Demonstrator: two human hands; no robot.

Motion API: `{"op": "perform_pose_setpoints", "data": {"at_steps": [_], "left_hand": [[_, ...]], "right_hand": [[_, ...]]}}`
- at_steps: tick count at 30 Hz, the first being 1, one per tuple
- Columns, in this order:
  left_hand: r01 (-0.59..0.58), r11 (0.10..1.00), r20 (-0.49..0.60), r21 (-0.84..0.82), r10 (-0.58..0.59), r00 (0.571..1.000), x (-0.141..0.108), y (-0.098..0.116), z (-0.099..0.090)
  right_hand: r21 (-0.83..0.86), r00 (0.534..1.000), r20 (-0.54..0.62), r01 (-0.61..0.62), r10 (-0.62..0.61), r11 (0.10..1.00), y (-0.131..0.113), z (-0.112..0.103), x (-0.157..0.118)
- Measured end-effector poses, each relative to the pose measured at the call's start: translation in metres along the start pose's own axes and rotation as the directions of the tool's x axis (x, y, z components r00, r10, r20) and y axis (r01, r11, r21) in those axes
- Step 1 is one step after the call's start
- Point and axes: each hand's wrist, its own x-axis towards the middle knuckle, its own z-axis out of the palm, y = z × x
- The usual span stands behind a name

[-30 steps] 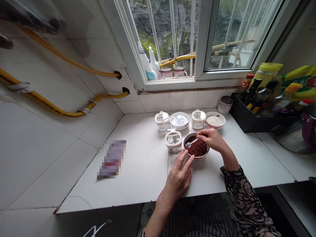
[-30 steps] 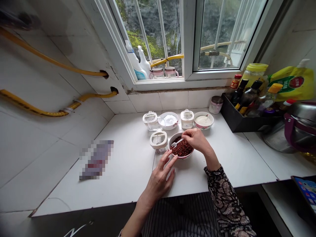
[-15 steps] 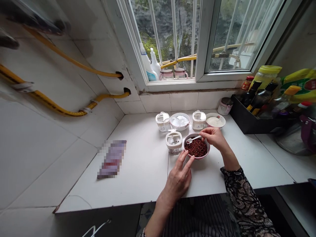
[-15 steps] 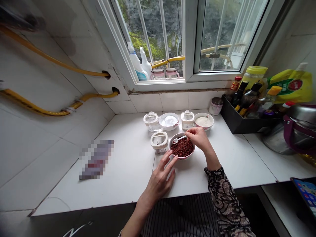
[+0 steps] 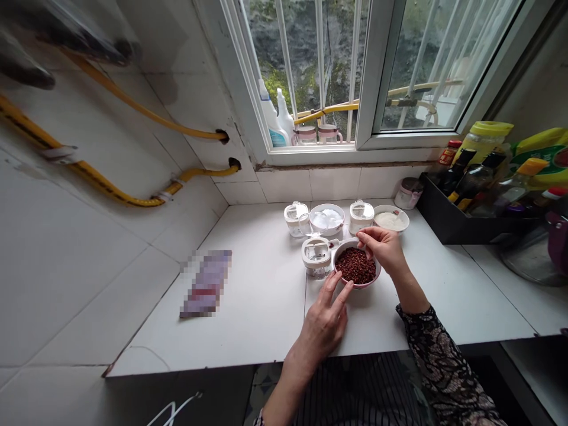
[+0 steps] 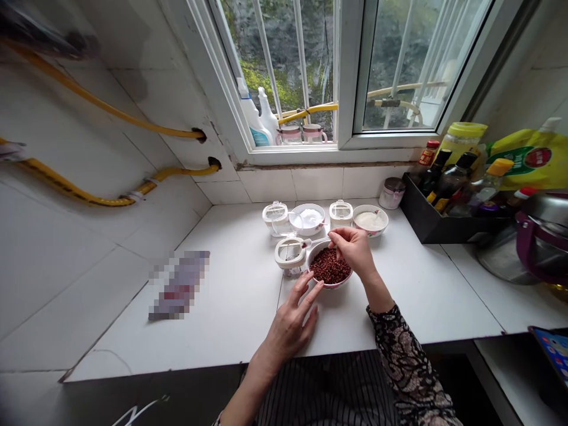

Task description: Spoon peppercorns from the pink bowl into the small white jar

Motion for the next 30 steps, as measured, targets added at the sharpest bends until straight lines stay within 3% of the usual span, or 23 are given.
{"op": "perform_pose_setpoints", "data": {"at_steps": [3, 6, 9, 15, 21, 25, 30], "left_hand": [[-0.006, 1.000, 0.000, 0.001, 0.006, 1.000, 0.000, -0.001, 0.000], [-0.007, 1.000, 0.000, 0.015, 0.007, 1.000, 0.000, -0.001, 0.000], [-0.007, 1.000, -0.004, 0.021, 0.007, 1.000, 0.000, 0.000, 0.000], [-0.006, 1.000, -0.005, 0.011, 0.006, 1.000, 0.001, 0.001, -0.001], [-0.016, 1.000, -0.019, 0.015, 0.016, 1.000, 0.001, 0.000, -0.001], [-0.017, 1.000, -0.024, 0.024, 0.017, 1.000, 0.000, -0.001, 0.000], [-0.013, 1.000, -0.020, 0.019, 0.014, 1.000, 0.000, 0.000, 0.000]], "right_hand": [[-0.087, 0.985, -0.022, 0.166, -0.168, 0.982, -0.002, 0.017, -0.008], [-0.224, 0.912, 0.085, 0.409, -0.400, 0.885, -0.004, 0.026, -0.015], [-0.268, 0.859, 0.166, 0.513, -0.485, 0.816, -0.005, 0.024, -0.017], [-0.281, 0.936, 0.051, 0.347, -0.347, 0.895, -0.004, -0.001, -0.011], [-0.381, 0.959, 0.049, 0.277, -0.280, 0.882, -0.007, -0.028, -0.006], [-0.471, 0.947, 0.143, 0.322, -0.289, 0.821, -0.009, -0.027, -0.007], [-0.455, 0.951, 0.198, 0.303, -0.236, 0.837, -0.005, -0.014, -0.007]]}}
